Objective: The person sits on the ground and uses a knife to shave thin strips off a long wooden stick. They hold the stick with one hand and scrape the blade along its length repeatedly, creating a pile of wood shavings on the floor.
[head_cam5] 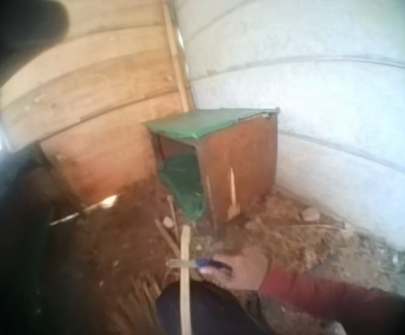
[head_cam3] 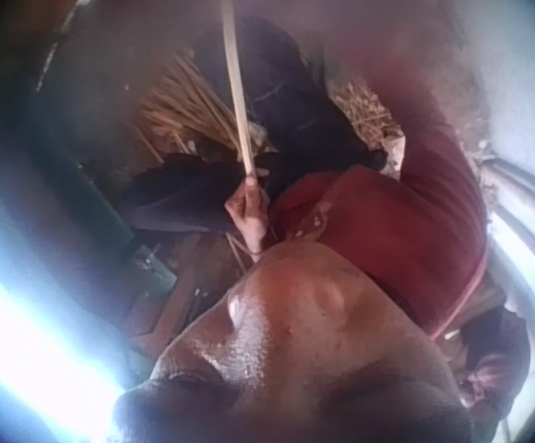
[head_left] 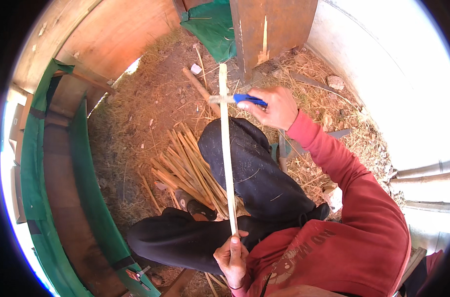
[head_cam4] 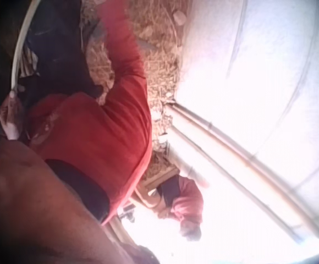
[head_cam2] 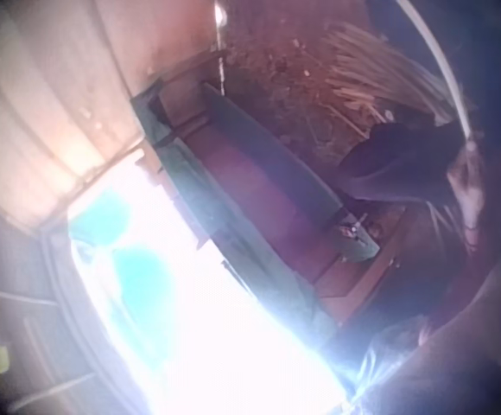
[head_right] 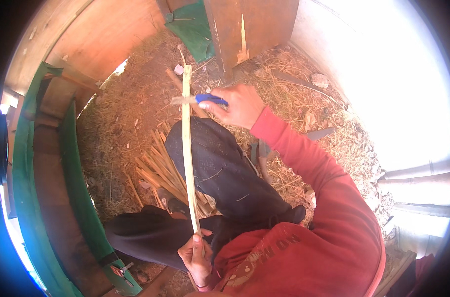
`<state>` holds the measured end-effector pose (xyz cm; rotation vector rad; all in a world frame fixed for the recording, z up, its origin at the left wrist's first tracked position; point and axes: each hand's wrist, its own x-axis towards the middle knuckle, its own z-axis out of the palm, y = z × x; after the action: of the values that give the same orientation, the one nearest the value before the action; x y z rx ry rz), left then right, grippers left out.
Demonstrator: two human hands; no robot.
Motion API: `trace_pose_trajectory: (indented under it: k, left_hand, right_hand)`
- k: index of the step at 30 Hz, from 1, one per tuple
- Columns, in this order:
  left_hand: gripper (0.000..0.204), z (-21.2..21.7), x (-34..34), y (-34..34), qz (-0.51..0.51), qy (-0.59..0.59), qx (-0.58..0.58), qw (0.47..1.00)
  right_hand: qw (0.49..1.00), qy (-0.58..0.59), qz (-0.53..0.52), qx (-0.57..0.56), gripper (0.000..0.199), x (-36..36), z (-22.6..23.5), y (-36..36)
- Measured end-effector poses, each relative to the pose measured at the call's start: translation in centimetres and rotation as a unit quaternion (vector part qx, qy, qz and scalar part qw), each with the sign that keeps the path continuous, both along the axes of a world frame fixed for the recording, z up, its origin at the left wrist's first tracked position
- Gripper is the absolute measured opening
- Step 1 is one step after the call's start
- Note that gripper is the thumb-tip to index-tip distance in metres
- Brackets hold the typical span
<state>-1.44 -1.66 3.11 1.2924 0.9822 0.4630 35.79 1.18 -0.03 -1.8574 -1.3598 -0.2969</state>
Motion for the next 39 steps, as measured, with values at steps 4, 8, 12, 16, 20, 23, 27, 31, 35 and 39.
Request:
trace_pose_trajectory:
  k: [4, 8, 12, 16, 20, 23, 27, 31, 35, 39]
  left_hand:
    - [0.04, -0.1, -0.4, -0.1, 0.002, -0.007, -0.014, 1.0]
    - [0.038, -0.1, 0.6, 0.3, -0.009, -0.014, 0.005, 1.0]
    - [0.039, -0.3, -0.9, -0.3, -0.018, 0.007, -0.026, 0.999]
    - [0.042, -1.0, -0.6, -0.1, -0.023, -0.007, -0.017, 1.0]
    - [0.05, -0.5, -0.5, 0.5, -0.049, -0.004, -0.057, 0.997]
    - [0.052, -0.5, -0.8, 0.5, -0.055, -0.013, -0.089, 0.994]
    - [0.054, -0.8, -0.7, 0.2, -0.048, -0.031, -0.11, 0.992]
    - [0.054, -1.0, -0.9, 0.9, -0.054, -0.073, -0.212, 0.973]
    - [0.056, -2.0, -1.8, 1.4, -0.063, -0.144, -0.31, 0.938]
    - [0.056, -3.2, -2.2, 1.7, -0.075, -0.224, -0.379, 0.895]
  right_hand:
    - [0.999, -0.032, 0.031, -0.032, 0.038, -0.5, 0.6, -0.2]
    - [0.996, -0.049, -0.069, -0.033, 0.045, 0.9, -0.6, 0.9]
    - [0.918, 0.043, -0.369, -0.136, 0.05, 9.8, -1.0, 1.1]
    - [0.97, 0.151, -0.188, -0.024, 0.043, 6.9, 1.5, -1.0]
    - [0.989, 0.147, -0.003, -0.007, 0.048, 3.5, 1.2, -1.2]
    - [0.991, 0.114, 0.062, -0.039, 0.043, 2.1, 0.7, -1.2]
    - [0.997, 0.067, 0.002, -0.047, 0.039, 2.8, -1.1, -0.3]
    - [0.998, -0.003, -0.049, 0.036, 0.037, 3.4, -1.2, 1.1]
    - [0.998, 0.041, -0.017, 0.046, 0.032, 2.5, -1.7, 1.5]
    - [0.996, 0.037, 0.045, 0.061, 0.031, 2.5, -2.0, 1.3]
